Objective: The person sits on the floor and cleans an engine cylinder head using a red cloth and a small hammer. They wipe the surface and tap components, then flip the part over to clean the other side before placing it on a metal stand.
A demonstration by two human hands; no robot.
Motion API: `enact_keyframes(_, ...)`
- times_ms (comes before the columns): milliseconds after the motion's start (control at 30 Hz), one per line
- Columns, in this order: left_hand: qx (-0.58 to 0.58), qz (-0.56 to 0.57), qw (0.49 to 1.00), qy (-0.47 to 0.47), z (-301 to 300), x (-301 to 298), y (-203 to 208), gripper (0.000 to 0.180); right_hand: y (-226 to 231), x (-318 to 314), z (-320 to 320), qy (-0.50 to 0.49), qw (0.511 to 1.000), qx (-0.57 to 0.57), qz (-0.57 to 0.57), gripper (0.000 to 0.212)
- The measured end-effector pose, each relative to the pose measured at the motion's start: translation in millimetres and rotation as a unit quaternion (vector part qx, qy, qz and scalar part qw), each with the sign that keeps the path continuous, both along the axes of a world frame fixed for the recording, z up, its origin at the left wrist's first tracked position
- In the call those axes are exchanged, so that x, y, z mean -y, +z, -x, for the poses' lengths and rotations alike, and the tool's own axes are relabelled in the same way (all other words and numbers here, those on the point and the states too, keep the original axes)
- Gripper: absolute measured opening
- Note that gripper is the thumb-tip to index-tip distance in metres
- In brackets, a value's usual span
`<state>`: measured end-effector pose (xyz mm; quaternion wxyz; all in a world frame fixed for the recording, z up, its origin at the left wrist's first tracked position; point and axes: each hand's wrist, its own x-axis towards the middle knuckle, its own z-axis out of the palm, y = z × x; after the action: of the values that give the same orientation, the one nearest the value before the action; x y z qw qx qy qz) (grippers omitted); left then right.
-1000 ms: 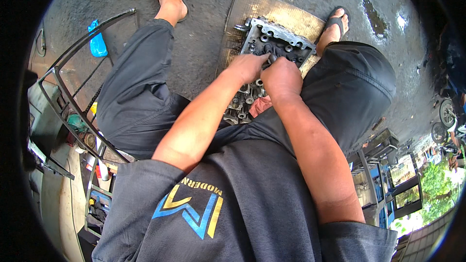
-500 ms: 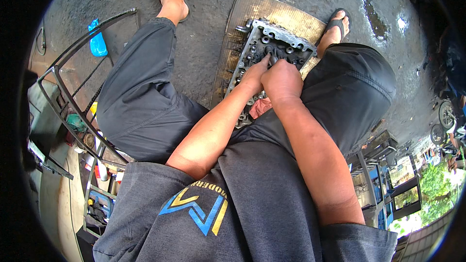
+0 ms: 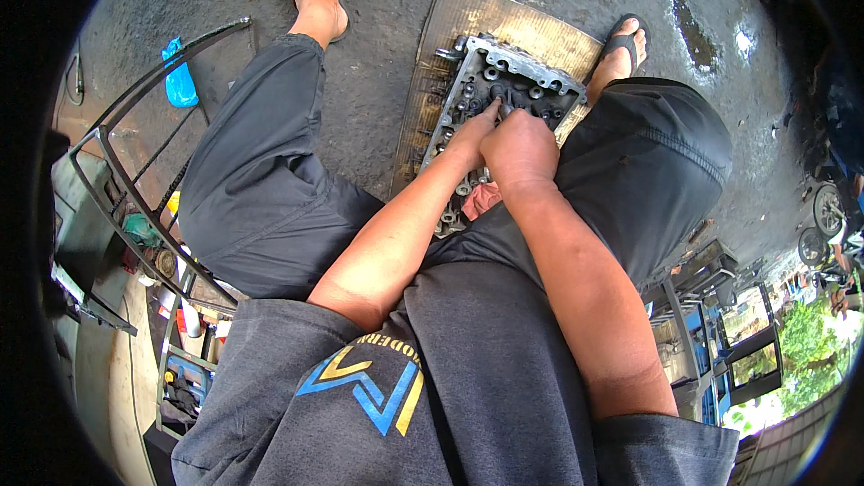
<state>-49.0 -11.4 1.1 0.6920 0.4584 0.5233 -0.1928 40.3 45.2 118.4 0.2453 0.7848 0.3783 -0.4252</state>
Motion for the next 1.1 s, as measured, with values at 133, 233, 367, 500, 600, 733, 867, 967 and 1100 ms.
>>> enact_keyframes(133, -0.003, 0.019, 0.998, 0.052, -3.2, 11.6, -12.7, 0.083, -3.4, 2.5, 0.7, -0.003, 1.000, 0.009, -0.008, 0.027)
enact_keyframes(233, 0.019, 0.038, 0.987, 0.155, -6.6, 23.5, -24.0, 0.071, -4.4, 4.3, 1.1, 0.000, 1.000, 0.011, -0.013, 0.027)
enact_keyframes(367, 0.020, -0.042, 0.998, 0.049, -9.7, 33.9, -36.9, 0.062, -3.8, 3.4, 1.9, -0.002, 1.000, 0.000, -0.020, 0.026)
enact_keyframes(500, 0.060, 0.051, 0.979, 0.190, -10.6, 33.0, -44.4, 0.083, -3.2, 3.7, 5.0, -0.002, 1.000, 0.007, -0.023, 0.027)
enact_keyframes(600, 0.045, 0.085, 0.972, 0.213, -10.4, 28.2, -45.1, 0.099, -4.5, 9.7, 8.5, 0.003, 1.000, 0.003, -0.025, 0.027)
enact_keyframes(733, 0.008, 0.067, 0.986, 0.151, -11.8, 23.7, -39.7, 0.099, -12.5, 22.3, 9.2, 0.008, 0.999, 0.006, -0.043, 0.025)
enact_keyframes(867, 0.001, 0.031, 0.986, 0.166, -14.2, 19.8, -32.4, 0.100, -25.6, 26.5, -0.3, -0.008, 0.988, -0.014, -0.156, 0.018)
enact_keyframes(967, 0.020, 0.073, 0.979, 0.192, -14.6, 16.2, -29.1, 0.103, -32.0, 26.0, -7.7, 0.027, 0.989, -0.007, -0.148, 0.017)
enact_keyframes(1100, 0.010, 0.039, 0.988, 0.149, -12.3, 10.5, -26.3, 0.102, -33.9, 25.5, -7.1, 0.010, 0.988, -0.029, -0.152, 0.017)
